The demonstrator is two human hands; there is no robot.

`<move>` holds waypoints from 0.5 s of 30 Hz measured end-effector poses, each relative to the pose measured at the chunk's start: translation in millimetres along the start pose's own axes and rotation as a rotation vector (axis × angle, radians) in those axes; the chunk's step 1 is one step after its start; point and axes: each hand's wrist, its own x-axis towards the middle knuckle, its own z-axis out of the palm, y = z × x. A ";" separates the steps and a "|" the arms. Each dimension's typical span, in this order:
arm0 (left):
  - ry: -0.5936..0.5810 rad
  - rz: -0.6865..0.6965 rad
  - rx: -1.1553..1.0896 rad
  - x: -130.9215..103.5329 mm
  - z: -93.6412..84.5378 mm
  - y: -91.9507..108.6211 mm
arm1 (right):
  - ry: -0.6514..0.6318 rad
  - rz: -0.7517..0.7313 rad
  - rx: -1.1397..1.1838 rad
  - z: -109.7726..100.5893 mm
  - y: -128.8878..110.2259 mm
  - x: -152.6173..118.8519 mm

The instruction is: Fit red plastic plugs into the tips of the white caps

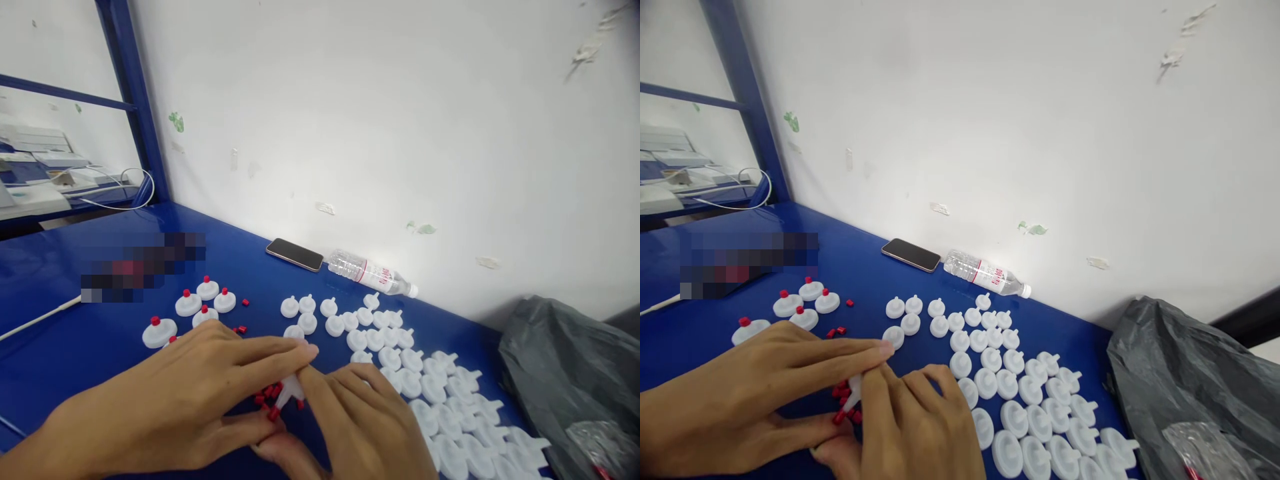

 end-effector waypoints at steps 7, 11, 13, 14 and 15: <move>0.191 0.054 -0.025 2.4 -11.4 -11.0 | 0.030 0.108 -0.075 -1.1 -0.2 -5.1; 0.172 -0.022 0.026 -9.0 -22.7 -30.6 | 0.079 0.202 -0.089 6.3 -8.6 -6.0; 0.133 0.019 0.069 -14.0 -29.4 -44.1 | 0.098 0.212 -0.078 7.6 -10.1 -4.8; 0.120 0.036 0.087 -15.8 -32.7 -50.1 | 0.103 0.215 -0.075 7.7 -10.3 -4.1; 0.127 0.022 0.095 -17.4 -35.8 -54.9 | 0.106 0.216 -0.073 7.6 -10.3 -3.5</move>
